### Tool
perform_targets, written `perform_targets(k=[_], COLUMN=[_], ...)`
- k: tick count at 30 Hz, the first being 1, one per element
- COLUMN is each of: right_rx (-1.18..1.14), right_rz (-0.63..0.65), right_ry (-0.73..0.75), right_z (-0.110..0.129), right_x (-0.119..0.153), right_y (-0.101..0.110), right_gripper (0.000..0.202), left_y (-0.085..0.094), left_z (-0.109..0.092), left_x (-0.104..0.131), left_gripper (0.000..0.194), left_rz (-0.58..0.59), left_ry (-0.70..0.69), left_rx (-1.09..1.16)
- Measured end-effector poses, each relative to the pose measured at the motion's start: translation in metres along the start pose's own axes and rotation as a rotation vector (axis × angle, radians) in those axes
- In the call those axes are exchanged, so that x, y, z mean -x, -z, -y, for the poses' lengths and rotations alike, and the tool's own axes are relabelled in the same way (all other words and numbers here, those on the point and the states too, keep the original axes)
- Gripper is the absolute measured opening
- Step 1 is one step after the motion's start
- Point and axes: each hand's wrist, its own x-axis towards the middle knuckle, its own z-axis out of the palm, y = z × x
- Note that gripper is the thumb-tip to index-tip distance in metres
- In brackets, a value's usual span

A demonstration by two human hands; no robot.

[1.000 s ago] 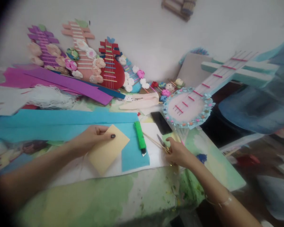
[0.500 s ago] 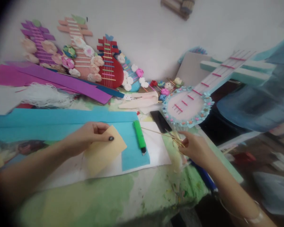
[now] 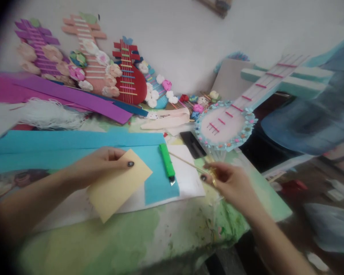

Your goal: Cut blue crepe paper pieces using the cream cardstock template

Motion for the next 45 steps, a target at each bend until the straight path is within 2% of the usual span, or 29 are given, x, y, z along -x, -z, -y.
perform_targets(k=[2, 5, 7, 12, 18, 26, 45], right_rx=[-0.301, -0.62, -0.724, -0.891, -0.945, -0.944, -0.944], right_rz=[0.246, 0.487, 0.557, 0.534, 0.518, 0.539, 0.529], right_ry=[-0.012, -0.013, -0.027, -0.046, -0.04, -0.11, -0.146], right_z=[0.014, 0.032, 0.041, 0.046, 0.044, 0.045, 0.042], right_x=[0.015, 0.034, 0.04, 0.041, 0.037, 0.034, 0.035], right_y=[-0.029, -0.071, -0.092, -0.119, -0.125, -0.126, -0.131], right_gripper=[0.045, 0.053, 0.057, 0.059, 0.06, 0.06, 0.055], left_y=[-0.001, -0.001, -0.002, -0.008, -0.009, -0.003, 0.001], left_z=[-0.001, -0.002, -0.002, -0.003, -0.004, 0.006, 0.009], left_x=[0.001, 0.002, 0.003, 0.005, 0.003, -0.004, -0.006], left_gripper=[0.03, 0.027, 0.026, 0.023, 0.02, 0.022, 0.027], left_rz=[0.013, 0.046, 0.077, 0.069, 0.119, 0.195, 0.253], left_ry=[-0.003, -0.004, 0.003, 0.025, 0.053, 0.09, 0.09], left_rx=[-0.027, -0.06, -0.073, -0.081, -0.102, -0.083, -0.055])
